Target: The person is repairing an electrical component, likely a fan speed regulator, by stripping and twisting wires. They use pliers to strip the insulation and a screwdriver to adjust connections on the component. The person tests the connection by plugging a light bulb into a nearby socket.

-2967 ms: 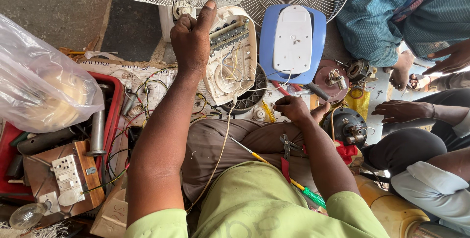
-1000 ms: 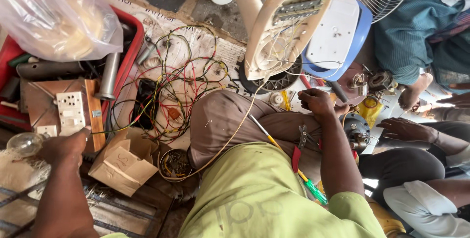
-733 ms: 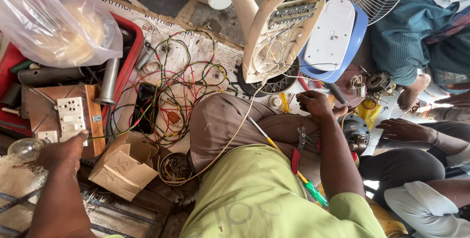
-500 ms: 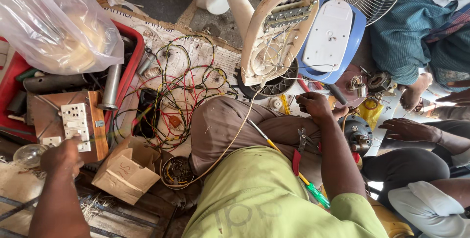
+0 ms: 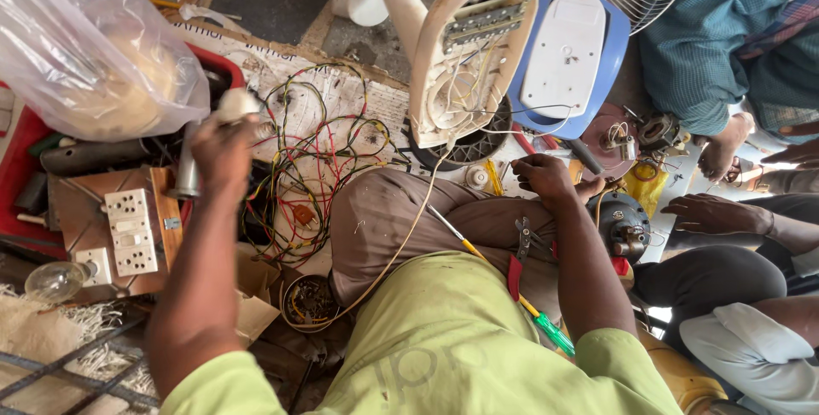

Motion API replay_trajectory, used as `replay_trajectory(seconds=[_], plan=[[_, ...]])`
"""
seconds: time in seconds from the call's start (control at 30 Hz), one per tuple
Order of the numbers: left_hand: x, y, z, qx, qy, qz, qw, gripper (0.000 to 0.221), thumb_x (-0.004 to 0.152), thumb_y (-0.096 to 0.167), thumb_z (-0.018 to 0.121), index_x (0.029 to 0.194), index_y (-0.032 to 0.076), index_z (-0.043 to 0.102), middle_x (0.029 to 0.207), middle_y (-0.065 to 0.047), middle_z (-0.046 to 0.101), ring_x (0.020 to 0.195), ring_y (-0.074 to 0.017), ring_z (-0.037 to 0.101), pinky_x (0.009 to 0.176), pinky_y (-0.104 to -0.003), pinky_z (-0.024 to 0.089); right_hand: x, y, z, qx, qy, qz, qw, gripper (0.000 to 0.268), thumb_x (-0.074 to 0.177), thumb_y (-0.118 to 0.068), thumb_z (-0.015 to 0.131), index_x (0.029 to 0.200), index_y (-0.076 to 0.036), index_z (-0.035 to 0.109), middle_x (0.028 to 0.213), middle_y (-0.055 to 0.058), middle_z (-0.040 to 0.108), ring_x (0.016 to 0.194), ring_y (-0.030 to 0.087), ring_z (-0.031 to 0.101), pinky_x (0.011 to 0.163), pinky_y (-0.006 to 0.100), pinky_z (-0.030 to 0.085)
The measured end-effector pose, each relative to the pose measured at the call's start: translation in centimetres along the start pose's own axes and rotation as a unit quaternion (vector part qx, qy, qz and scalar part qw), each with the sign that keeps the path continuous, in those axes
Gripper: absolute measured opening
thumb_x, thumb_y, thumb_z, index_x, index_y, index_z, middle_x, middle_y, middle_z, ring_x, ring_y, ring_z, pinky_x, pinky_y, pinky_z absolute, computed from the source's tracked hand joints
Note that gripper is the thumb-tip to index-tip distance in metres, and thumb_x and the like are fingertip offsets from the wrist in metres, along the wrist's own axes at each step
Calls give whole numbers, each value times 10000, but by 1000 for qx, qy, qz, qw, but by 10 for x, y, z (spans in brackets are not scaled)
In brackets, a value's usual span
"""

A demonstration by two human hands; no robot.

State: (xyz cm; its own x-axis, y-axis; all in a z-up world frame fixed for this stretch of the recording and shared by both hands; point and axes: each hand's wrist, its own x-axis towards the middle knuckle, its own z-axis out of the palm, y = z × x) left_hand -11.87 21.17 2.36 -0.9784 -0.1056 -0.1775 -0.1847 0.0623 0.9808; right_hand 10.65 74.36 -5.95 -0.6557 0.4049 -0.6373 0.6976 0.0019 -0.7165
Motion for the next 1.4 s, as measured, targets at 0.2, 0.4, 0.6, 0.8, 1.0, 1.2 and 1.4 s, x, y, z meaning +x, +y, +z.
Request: replay_trajectory(seconds=[0.2,0.4,0.6,0.8,1.0,1.2,1.4], plan=[[17,-14,86,94,-63,-66,991,525,794,102,840,1256,9,608,1156,-148,746,1040,-200,753,883,-293,588,-4,-7,2,-13,9,11,1000,339,916,-253,767,1083,40,735,937,84,740,800,157,664,717,305,563],[-11,29,112,317,-139,18,938,464,848,268,840,1185,-21,703,1133,-172,744,1016,-239,720,896,-356,567,0,-3,1,4,22,-4,1000,317,922,-249,759,1077,27,741,928,79,736,809,156,669,718,305,564],[-84,87,121,261,-283,47,922,265,907,319,774,1044,93,781,1012,-76,790,925,-171,746,780,-312,596,-17,-24,-5,193,90,-56,975,221,953,-243,746,1048,-44,721,950,38,717,860,130,684,763,306,582],[-165,45,145,187,-398,123,889,205,874,245,810,957,57,802,904,-72,809,800,-136,772,730,-286,597,-68,-77,-37,265,127,-199,935,88,1004,-130,695,1034,-48,706,991,67,736,898,145,707,828,320,619],[-190,-12,138,159,-289,-92,939,196,874,237,794,995,83,800,802,-24,789,691,-98,717,619,-260,566,-104,-131,-34,236,82,-316,915,171,1052,-114,669,1187,-10,673,1101,74,733,932,122,680,865,293,589],[-184,-32,131,91,-216,-191,953,189,890,205,805,990,45,801,763,-45,734,646,-96,614,556,-274,463,-107,-150,-29,212,19,-315,925,277,1040,-151,667,1266,8,641,1098,69,727,918,107,676,849,279,581],[-182,-14,140,80,-245,-129,958,196,885,199,800,986,31,790,823,-27,779,721,-84,700,681,-239,559,-110,-127,-31,173,17,-329,928,212,1040,-109,696,1194,35,671,1032,80,718,931,124,678,857,295,586]])
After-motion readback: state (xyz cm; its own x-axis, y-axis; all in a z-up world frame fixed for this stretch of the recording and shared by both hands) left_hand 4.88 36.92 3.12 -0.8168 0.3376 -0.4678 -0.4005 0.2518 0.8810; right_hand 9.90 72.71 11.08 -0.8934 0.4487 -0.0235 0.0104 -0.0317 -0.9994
